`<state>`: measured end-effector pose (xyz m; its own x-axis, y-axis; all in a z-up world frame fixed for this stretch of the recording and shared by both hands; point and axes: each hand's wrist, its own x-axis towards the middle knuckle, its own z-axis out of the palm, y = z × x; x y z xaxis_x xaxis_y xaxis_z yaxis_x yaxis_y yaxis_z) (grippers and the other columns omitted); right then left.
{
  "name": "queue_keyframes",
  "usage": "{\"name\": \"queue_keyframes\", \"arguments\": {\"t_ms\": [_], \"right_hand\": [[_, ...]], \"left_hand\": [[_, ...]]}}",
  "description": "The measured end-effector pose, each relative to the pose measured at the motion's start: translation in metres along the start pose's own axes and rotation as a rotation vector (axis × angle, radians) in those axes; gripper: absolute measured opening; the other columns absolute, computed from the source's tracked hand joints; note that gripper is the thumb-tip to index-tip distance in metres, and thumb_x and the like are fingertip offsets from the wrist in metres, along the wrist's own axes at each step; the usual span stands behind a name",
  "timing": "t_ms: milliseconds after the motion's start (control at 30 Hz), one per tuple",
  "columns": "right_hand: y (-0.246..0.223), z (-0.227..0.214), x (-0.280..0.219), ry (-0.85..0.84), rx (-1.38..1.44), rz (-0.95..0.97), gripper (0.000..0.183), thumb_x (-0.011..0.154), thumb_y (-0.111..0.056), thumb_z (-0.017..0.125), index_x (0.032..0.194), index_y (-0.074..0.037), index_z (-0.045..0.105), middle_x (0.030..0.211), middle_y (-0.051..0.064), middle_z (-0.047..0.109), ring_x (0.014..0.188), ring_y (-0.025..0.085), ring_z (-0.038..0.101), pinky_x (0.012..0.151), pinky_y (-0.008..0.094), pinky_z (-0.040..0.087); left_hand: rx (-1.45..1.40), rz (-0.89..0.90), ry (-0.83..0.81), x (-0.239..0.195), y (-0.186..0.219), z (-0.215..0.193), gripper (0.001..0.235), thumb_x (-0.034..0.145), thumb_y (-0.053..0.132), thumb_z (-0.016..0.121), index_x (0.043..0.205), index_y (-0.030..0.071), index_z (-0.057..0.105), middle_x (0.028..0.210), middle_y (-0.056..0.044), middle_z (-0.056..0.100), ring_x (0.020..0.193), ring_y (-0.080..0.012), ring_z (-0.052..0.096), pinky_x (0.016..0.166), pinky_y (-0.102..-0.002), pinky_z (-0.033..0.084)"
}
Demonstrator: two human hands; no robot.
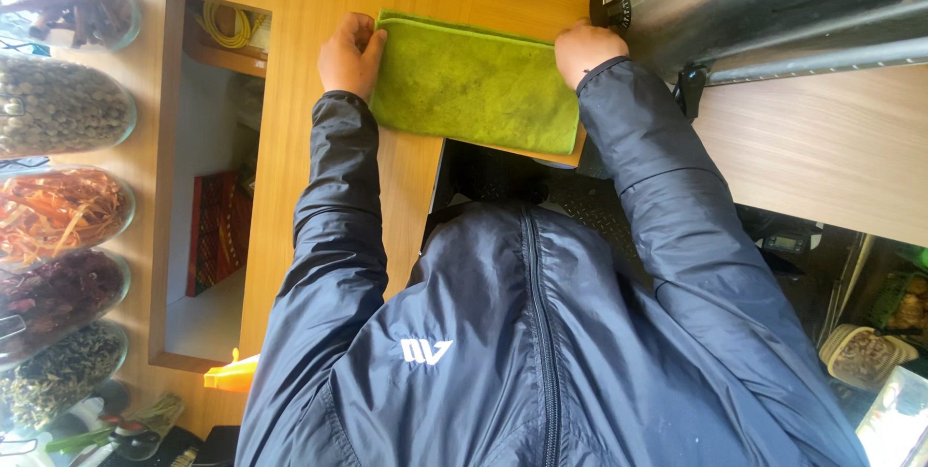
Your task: The person wipes a wooden counter with a purple cloth and a spray bottle, then moves several condiment bottles from a refrigerator to the counter.
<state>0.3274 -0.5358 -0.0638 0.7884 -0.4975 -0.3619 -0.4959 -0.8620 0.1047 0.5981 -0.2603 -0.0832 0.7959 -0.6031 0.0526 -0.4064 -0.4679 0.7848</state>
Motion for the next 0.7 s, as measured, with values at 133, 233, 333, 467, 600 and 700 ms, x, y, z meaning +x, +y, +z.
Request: {"name": "queue_keyframes", "arguments": {"t_ms": [133, 233, 333, 467, 600, 700], "right_hand": [[0.005, 0.026, 0.019, 0.032, 0.013, 0.011, 0.028, 0.100, -0.012, 0.049, 0.112, -0.002, 0.072, 0.114, 0.023, 0.067, 0.094, 0.040, 0.071, 0.076, 0.050, 0.057], [0.007, 0.043, 0.025, 0.090, 0.029, 0.045, 0.028, 0.100, -0.013, 0.048, 0.111, -0.003, 0.072, 0.113, 0.022, 0.067, 0.094, 0.041, 0.071, 0.075, 0.051, 0.057], [0.010, 0.053, 0.029, 0.120, 0.022, 0.059, 0.028, 0.100, -0.013, 0.047, 0.110, -0.004, 0.072, 0.113, 0.021, 0.067, 0.094, 0.040, 0.071, 0.075, 0.050, 0.057], [0.011, 0.060, 0.035, 0.131, 0.032, 0.083, 0.025, 0.101, -0.014, 0.047, 0.111, -0.004, 0.068, 0.111, 0.021, 0.067, 0.092, 0.039, 0.071, 0.072, 0.051, 0.057], [0.004, 0.039, 0.026, 0.228, -0.035, 0.044, 0.022, 0.097, -0.014, 0.050, 0.112, -0.006, 0.064, 0.101, 0.020, 0.064, 0.078, 0.035, 0.071, 0.056, 0.049, 0.056], [-0.011, 0.007, -0.002, 0.371, -0.152, -0.063, 0.018, 0.096, -0.017, 0.055, 0.109, -0.010, 0.064, 0.098, 0.015, 0.061, 0.073, 0.030, 0.068, 0.052, 0.044, 0.054]], "left_hand": [[0.100, -0.016, -0.008, 0.006, 0.002, 0.002, 0.017, 0.091, 0.029, 0.078, 0.098, 0.015, 0.071, 0.083, -0.002, 0.078, 0.075, -0.0218, 0.074, 0.069, -0.037, 0.055], [0.155, -0.026, -0.015, 0.011, 0.002, 0.005, 0.017, 0.092, 0.032, 0.076, 0.098, 0.017, 0.072, 0.082, -0.001, 0.077, 0.074, -0.0234, 0.073, 0.067, -0.039, 0.054], [0.189, -0.008, -0.017, 0.015, 0.000, 0.006, 0.017, 0.091, 0.033, 0.076, 0.097, 0.018, 0.071, 0.081, -0.001, 0.077, 0.073, -0.0237, 0.073, 0.065, -0.040, 0.054], [0.219, 0.005, -0.016, 0.016, -0.003, 0.009, 0.015, 0.091, 0.033, 0.077, 0.095, 0.019, 0.072, 0.079, 0.000, 0.077, 0.072, -0.0245, 0.072, 0.064, -0.041, 0.053], [0.215, 0.101, 0.044, 0.016, -0.003, 0.007, 0.023, 0.088, 0.029, 0.082, 0.101, 0.016, 0.068, 0.089, -0.004, 0.073, 0.081, -0.0261, 0.070, 0.068, -0.042, 0.053], [0.112, 0.133, 0.143, 0.010, 0.008, 0.002, 0.035, 0.084, 0.023, 0.084, 0.112, 0.012, 0.065, 0.099, -0.010, 0.068, 0.085, -0.0294, 0.066, 0.072, -0.042, 0.053]]}}
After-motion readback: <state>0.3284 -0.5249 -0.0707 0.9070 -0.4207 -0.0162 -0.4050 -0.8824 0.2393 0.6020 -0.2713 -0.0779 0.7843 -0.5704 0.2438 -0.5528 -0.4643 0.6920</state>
